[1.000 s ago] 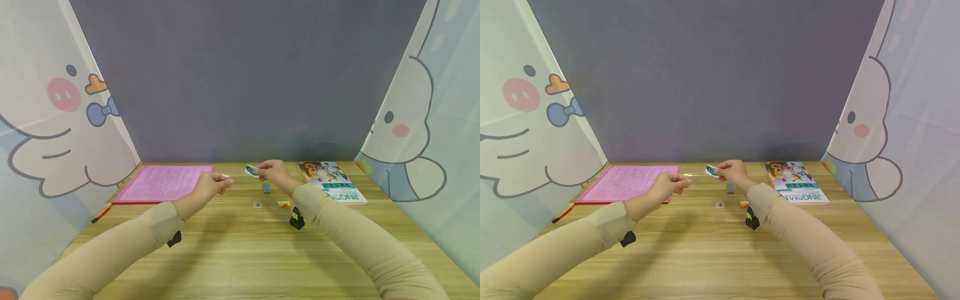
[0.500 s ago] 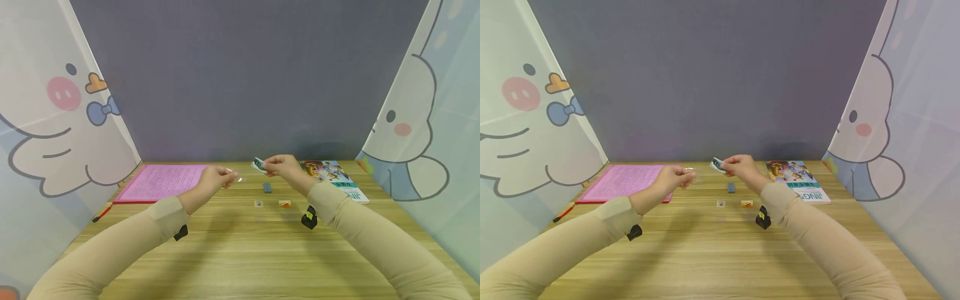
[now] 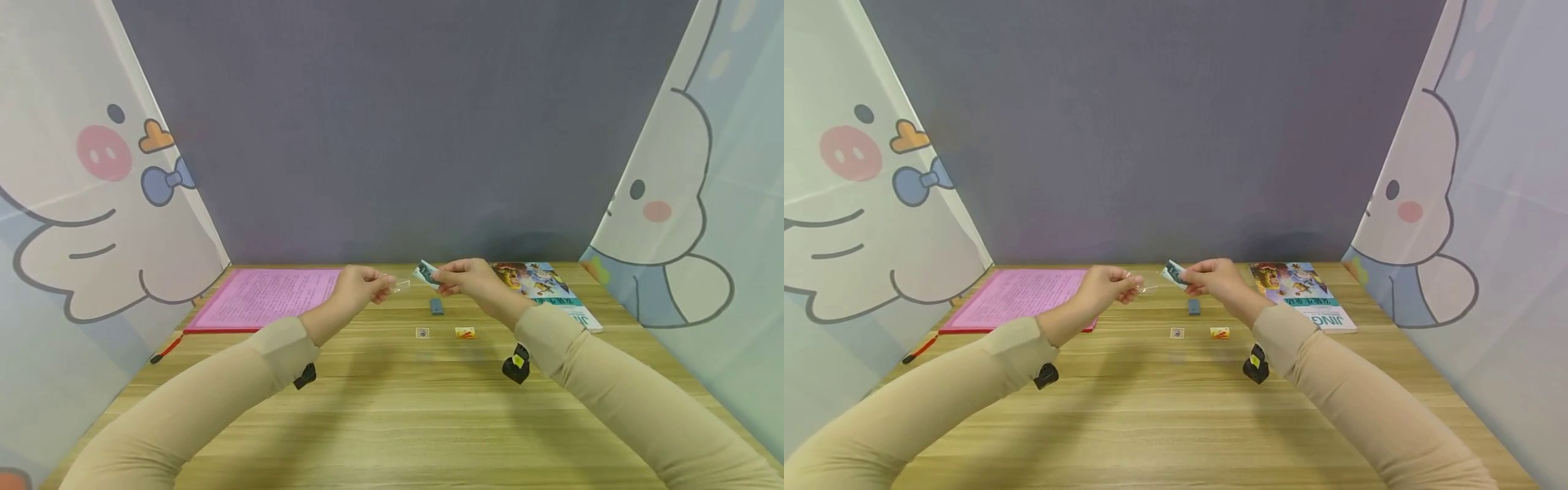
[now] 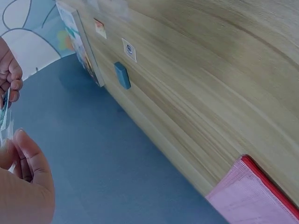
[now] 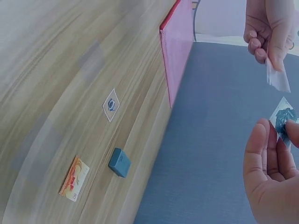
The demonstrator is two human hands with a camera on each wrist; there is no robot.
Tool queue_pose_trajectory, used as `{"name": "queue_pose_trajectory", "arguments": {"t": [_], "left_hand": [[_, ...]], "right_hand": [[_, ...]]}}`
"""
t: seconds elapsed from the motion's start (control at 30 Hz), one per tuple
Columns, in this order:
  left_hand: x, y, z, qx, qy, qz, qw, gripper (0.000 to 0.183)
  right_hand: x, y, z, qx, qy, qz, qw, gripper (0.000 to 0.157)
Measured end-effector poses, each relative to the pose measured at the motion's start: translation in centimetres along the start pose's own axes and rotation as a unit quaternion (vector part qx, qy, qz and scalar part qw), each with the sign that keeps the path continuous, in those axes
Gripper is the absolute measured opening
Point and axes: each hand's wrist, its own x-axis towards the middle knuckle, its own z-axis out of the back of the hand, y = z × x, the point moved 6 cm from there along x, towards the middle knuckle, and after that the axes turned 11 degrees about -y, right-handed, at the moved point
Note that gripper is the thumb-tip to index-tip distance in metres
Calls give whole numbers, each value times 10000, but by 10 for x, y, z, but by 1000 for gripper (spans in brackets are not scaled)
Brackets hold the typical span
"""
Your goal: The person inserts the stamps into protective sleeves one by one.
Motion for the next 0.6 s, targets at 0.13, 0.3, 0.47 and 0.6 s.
{"name": "queue_pose_trajectory", "arguments": {"t": [0.13,0.3,0.47,0.6], "left_hand": [[0,-2,-2,-50,3,-77,10000,21],[1,-4,-3,30,-35,-86,10000,24],[0,-5,-4,28,-83,75,9999,21],[-1,-5,-4,-19,-60,207,9998,20]], "right_hand": [[-1,1,1,-2,-68,67,10000,31],[-3,0,3,-46,-99,125,9999,31],[-5,2,1,-40,-60,104,9999,32],[-7,3,0,5,-25,106,9999,31]]}}
